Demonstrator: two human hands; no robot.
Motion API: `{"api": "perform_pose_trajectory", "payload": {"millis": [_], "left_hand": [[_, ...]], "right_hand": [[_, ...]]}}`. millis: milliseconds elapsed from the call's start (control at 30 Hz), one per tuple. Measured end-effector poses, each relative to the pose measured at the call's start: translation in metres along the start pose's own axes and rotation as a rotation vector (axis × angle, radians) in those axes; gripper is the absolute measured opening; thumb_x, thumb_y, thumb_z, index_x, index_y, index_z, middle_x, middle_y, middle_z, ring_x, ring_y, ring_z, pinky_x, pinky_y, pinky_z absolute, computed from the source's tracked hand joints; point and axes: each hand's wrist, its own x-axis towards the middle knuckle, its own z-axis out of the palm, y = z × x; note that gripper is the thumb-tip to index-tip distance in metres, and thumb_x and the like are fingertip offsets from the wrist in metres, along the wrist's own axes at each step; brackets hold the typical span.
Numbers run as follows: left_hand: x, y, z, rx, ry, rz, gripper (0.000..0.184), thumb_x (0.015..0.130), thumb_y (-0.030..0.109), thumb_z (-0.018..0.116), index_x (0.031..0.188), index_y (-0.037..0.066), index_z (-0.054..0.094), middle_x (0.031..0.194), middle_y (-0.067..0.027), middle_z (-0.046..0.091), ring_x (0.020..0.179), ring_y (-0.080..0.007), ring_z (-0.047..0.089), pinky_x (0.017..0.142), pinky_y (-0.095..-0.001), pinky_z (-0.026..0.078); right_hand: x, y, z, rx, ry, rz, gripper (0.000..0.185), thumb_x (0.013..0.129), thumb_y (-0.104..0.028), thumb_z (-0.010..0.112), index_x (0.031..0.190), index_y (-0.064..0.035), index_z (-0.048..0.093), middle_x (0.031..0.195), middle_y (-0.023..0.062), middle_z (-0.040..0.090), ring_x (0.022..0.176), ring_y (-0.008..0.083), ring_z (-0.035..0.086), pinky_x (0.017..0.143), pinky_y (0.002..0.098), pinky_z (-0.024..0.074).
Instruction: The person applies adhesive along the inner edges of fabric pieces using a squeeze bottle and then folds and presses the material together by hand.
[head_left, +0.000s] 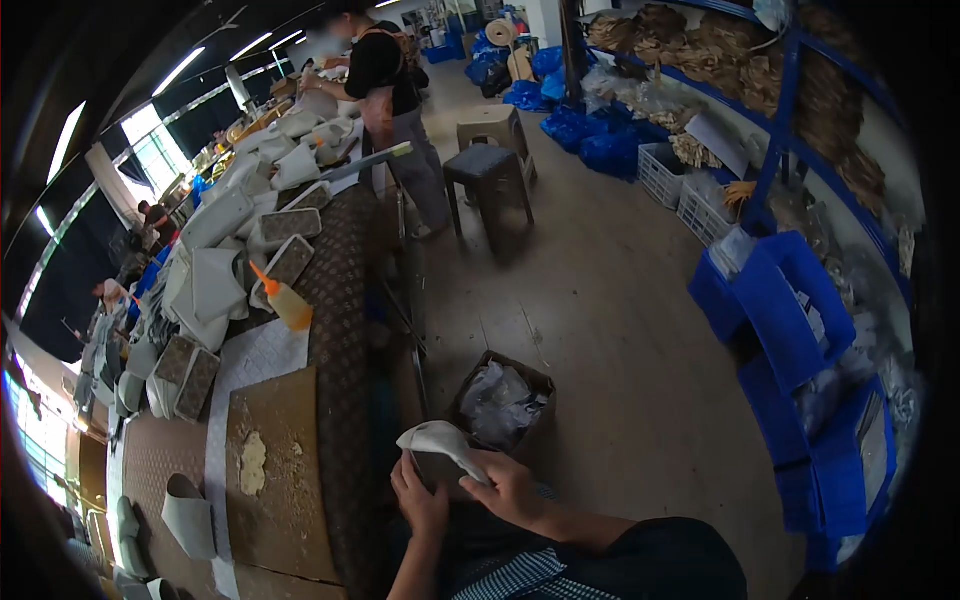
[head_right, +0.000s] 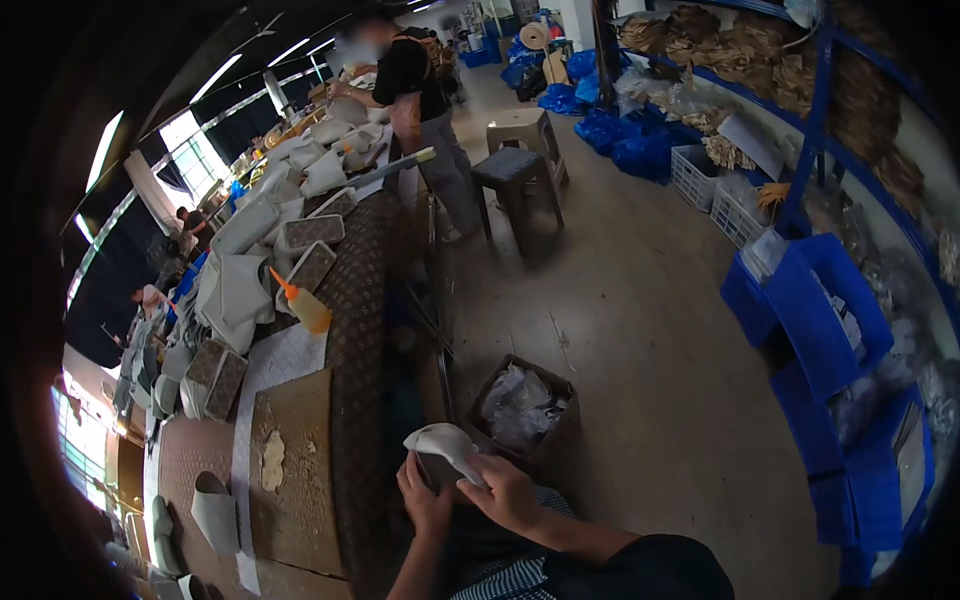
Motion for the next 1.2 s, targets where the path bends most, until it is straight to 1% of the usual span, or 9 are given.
{"api": "perform_pose_trajectory", "payload": {"millis": [233, 467, 500, 600, 733, 800, 967, 1067, 1200], "left_hand": [[0.035, -0.019, -0.014, 0.116, -0.071, -0.041, 0.045, 0.081, 0.01, 0.062, 0.125, 0.009, 0.054, 0.108, -0.0148, 0.059, 0.098, -0.0371, 0.06, 0.079, -0.0443, 0.05], [0.072, -0.082, -0.017, -0.064, -0.365, -0.08, 0.014, 0.08, 0.008, 0.06, 0.084, 0.003, 0.072, 0.086, -0.0128, 0.067, 0.074, -0.0259, 0.066, 0.067, -0.0371, 0.052], [0.084, -0.08, -0.025, -0.382, -0.513, -0.535, 0.016, 0.082, 0.008, 0.06, 0.088, -0.002, 0.07, 0.085, -0.0099, 0.068, 0.078, -0.0185, 0.064, 0.071, -0.0331, 0.052], [0.085, -0.061, -0.034, -0.572, -0.458, -0.474, 0.02, 0.085, 0.008, 0.061, 0.096, -0.006, 0.067, 0.085, -0.0071, 0.066, 0.082, -0.0166, 0.062, 0.077, -0.0314, 0.05], [0.054, 0.002, -0.041, -0.458, -0.205, -0.195, 0.064, 0.084, 0.019, 0.07, 0.139, 0.001, 0.042, 0.128, -0.0144, 0.049, 0.113, -0.0216, 0.051, 0.095, -0.0346, 0.043], [0.037, 0.028, -0.044, -0.336, -0.09, -0.165, 0.075, 0.079, 0.017, 0.075, 0.143, 0.003, 0.037, 0.136, -0.0163, 0.042, 0.124, -0.0236, 0.044, 0.101, -0.0379, 0.04], [0.025, -0.009, -0.034, -0.463, 0.13, -0.237, 0.048, 0.076, 0.0, 0.069, 0.123, 0.001, 0.057, 0.109, -0.0121, 0.064, 0.094, -0.023, 0.064, 0.083, -0.0313, 0.052], [0.026, 0.022, -0.058, -0.29, -0.025, -0.137, 0.047, 0.075, -0.004, 0.066, 0.12, 0.003, 0.06, 0.107, -0.0133, 0.066, 0.093, -0.0239, 0.065, 0.08, -0.032, 0.052], [0.016, 0.044, -0.069, -0.411, -0.114, -0.07, 0.04, 0.072, -0.007, 0.063, 0.111, 0.003, 0.067, 0.101, -0.0147, 0.067, 0.089, -0.0248, 0.069, 0.075, -0.0306, 0.054]], "right_hand": [[0.0, 0.003, -0.003, -0.086, -0.143, -0.192, 0.039, 0.083, -0.021, 0.072, 0.114, 0.0014, 0.065, 0.105, 0.0177, 0.067, 0.093, 0.0318, 0.067, 0.078, 0.0377, 0.0552], [-0.004, 0.016, -0.033, -0.002, -0.132, -0.096, 0.037, 0.085, -0.018, 0.072, 0.117, -0.0008, 0.065, 0.104, 0.0175, 0.068, 0.088, 0.0276, 0.068, 0.072, 0.0347, 0.0553], [-0.005, 0.016, -0.034, 0.04, -0.107, -0.09, 0.035, 0.086, -0.019, 0.071, 0.115, -0.0004, 0.066, 0.101, 0.0164, 0.068, 0.084, 0.0264, 0.068, 0.07, 0.0342, 0.0545], [-0.009, 0.012, -0.038, 0.207, -0.018, 0.027, 0.03, 0.091, -0.021, 0.066, 0.111, 0.0005, 0.066, 0.093, 0.0121, 0.067, 0.076, 0.0208, 0.065, 0.066, 0.0315, 0.0516], [-0.012, 0.01, -0.032, 0.474, 0.112, 0.243, 0.03, 0.095, -0.021, 0.063, 0.115, 0.0005, 0.062, 0.092, 0.0051, 0.064, 0.077, 0.0109, 0.057, 0.066, 0.0264, 0.0464], [-0.02, 0.022, -0.024, 0.524, 0.093, 0.292, 0.034, 0.094, -0.021, 0.064, 0.12, -0.0002, 0.059, 0.096, 0.0055, 0.063, 0.08, 0.0104, 0.056, 0.068, 0.0262, 0.0457], [-0.032, 0.033, -0.021, 0.037, -0.103, 0.282, 0.055, 0.087, -0.021, 0.07, 0.134, -0.004, 0.049, 0.121, 0.0146, 0.058, 0.095, 0.0222, 0.061, 0.078, 0.0316, 0.0493], [0.0, 0.015, -0.022, -0.185, -0.058, -0.166, 0.066, 0.081, -0.017, 0.072, 0.14, -0.0061, 0.044, 0.135, 0.0174, 0.05, 0.111, 0.0319, 0.058, 0.09, 0.037, 0.0494], [0.018, 0.009, -0.01, -0.02, -0.291, -0.225, 0.064, 0.079, -0.018, 0.07, 0.138, -0.0057, 0.048, 0.137, 0.0173, 0.05, 0.119, 0.0348, 0.055, 0.099, 0.0408, 0.0462]]}}
